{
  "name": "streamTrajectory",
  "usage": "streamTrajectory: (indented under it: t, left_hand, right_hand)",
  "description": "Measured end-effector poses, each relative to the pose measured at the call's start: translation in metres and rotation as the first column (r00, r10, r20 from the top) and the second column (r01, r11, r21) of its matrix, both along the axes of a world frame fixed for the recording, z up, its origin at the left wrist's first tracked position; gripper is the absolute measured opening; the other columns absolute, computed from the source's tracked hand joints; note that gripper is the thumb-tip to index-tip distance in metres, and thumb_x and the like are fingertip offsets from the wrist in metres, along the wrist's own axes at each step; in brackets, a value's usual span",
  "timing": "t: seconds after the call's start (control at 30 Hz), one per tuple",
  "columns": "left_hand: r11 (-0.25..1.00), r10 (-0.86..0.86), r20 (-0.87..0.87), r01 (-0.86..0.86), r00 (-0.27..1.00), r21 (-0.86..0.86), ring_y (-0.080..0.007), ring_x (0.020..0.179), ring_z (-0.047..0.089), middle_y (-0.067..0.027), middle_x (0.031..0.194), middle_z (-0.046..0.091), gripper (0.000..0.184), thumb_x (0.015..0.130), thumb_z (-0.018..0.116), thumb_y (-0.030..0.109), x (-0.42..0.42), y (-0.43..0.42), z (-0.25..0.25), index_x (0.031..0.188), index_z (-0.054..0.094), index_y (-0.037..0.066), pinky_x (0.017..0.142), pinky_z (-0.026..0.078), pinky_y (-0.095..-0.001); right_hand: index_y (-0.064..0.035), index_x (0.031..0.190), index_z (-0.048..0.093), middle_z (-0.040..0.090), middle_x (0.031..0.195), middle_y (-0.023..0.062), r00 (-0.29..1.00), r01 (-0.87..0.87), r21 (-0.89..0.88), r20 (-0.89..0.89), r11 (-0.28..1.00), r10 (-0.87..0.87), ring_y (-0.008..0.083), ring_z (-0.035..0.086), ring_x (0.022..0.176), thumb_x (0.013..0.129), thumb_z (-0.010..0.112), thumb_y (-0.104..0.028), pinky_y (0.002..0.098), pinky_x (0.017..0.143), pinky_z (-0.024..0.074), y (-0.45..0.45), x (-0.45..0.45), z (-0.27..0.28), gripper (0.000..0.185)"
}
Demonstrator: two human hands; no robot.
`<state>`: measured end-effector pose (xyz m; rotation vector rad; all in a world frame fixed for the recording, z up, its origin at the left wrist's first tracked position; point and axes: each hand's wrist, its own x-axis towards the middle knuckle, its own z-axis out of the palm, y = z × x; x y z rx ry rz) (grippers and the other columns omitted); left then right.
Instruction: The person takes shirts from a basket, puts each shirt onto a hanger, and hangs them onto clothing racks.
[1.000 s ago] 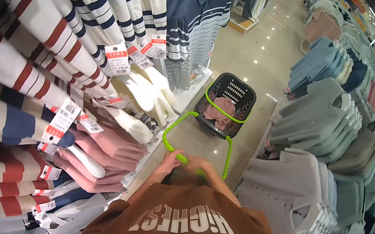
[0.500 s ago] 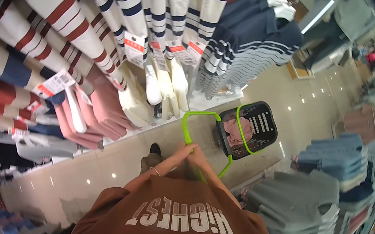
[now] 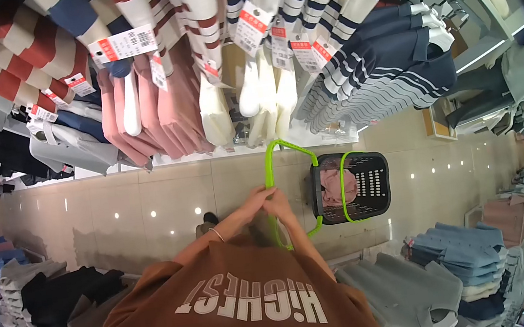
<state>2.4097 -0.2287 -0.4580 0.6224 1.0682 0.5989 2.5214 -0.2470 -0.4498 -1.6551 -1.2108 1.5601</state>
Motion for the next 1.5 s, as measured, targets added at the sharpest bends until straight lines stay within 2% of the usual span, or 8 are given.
streamTrajectory:
  t: [0.33,0.53,0.93,1.07,1.17,1.23,1.4,1.5]
  left_hand:
    - [0.992,0.036,0.046,-0.041,0.998,0.122,-0.0089,0.043,0.047,-0.002,0.061,0.054,0.025,0.089,0.062,0.028,-0.108,0.0,0.011,0.087,0.061,0.003,0.037,0.034,-0.0245]
    - [0.956,-0.096,-0.038,0.102,0.995,0.274,-0.0072,0.051,0.049,0.0011,0.064,0.055,0.026,0.089,0.062,0.029,-0.172,0.032,0.024,0.088,0.065,0.004,0.044,0.037,-0.0247]
    - [0.907,0.218,-0.18,-0.131,0.959,0.401,-0.0044,0.061,0.05,0.0003,0.072,0.059,0.023,0.088,0.062,0.022,-0.274,0.023,0.091,0.097,0.064,0.001,0.05,0.038,-0.0225]
    - [0.884,0.254,-0.179,-0.153,0.951,0.442,-0.0058,0.072,0.054,-0.0018,0.081,0.063,0.022,0.088,0.059,0.017,-0.282,0.015,0.076,0.102,0.062,0.001,0.061,0.042,-0.0236]
    - [0.889,0.224,-0.11,-0.157,0.968,0.43,-0.0076,0.074,0.055,-0.003,0.083,0.063,0.023,0.086,0.06,0.014,-0.27,0.007,0.084,0.105,0.061,0.0,0.065,0.044,-0.0249]
    - [0.881,0.198,-0.035,-0.163,0.98,0.444,-0.0097,0.072,0.055,-0.0038,0.08,0.062,0.026,0.083,0.062,0.012,-0.255,0.005,0.071,0.105,0.059,-0.002,0.064,0.045,-0.026]
    - [0.926,0.014,-0.159,0.047,0.987,0.375,-0.0138,0.079,0.057,-0.0079,0.088,0.062,0.031,0.084,0.063,0.017,-0.21,0.006,0.044,0.109,0.055,0.001,0.07,0.046,-0.0281]
    - [0.861,-0.023,-0.305,0.174,0.952,0.478,-0.0157,0.088,0.057,-0.0094,0.097,0.06,0.033,0.086,0.062,0.019,-0.187,0.006,0.03,0.113,0.055,0.003,0.075,0.047,-0.0296]
  right_hand:
    - [0.0049,0.084,0.061,0.059,0.066,0.0064,0.988,0.103,0.03,-0.117,0.994,-0.099,0.0132,0.056,0.054,0.073,0.053,-0.001,0.0258,0.048,0.0444,-0.004,-0.112,0.009,0.015]
    - [0.0034,0.086,0.061,0.058,0.066,0.0043,0.98,0.109,0.098,-0.175,0.989,-0.09,0.0126,0.055,0.054,0.074,0.055,-0.003,0.0267,0.048,0.0431,0.02,-0.17,0.021,0.015]
    - [0.0045,0.102,0.058,0.061,0.084,0.0075,0.964,-0.063,0.195,-0.241,0.979,0.11,0.0147,0.06,0.073,0.075,0.053,0.001,0.0284,0.063,0.0479,0.037,-0.275,0.06,0.028]
    - [0.0023,0.105,0.057,0.062,0.092,0.0068,0.976,-0.109,0.157,-0.168,0.981,0.135,0.0144,0.059,0.082,0.076,0.054,0.001,0.028,0.069,0.0475,0.033,-0.285,0.061,0.029]
    - [0.0011,0.1,0.059,0.062,0.089,0.0062,0.953,0.045,0.176,-0.302,0.983,0.01,0.0143,0.058,0.082,0.075,0.055,0.0,0.0279,0.07,0.0471,0.023,-0.274,0.043,0.025]
    - [0.0005,0.1,0.06,0.062,0.092,0.0047,0.99,0.005,0.095,-0.143,0.995,0.008,0.012,0.057,0.084,0.079,0.058,-0.004,0.0278,0.071,0.047,0.014,-0.263,0.084,0.022]
    - [-0.0008,0.093,0.062,0.062,0.084,0.0023,0.976,0.109,0.026,-0.19,0.994,-0.102,0.0101,0.057,0.07,0.079,0.056,-0.003,0.0255,0.056,0.0457,0.0,-0.216,0.064,0.016]
    - [-0.0026,0.102,0.056,0.06,0.084,0.0022,0.969,0.136,0.049,-0.215,0.99,-0.122,0.0111,0.057,0.075,0.08,0.057,-0.005,0.0268,0.064,0.0474,-0.003,-0.196,0.047,0.022]
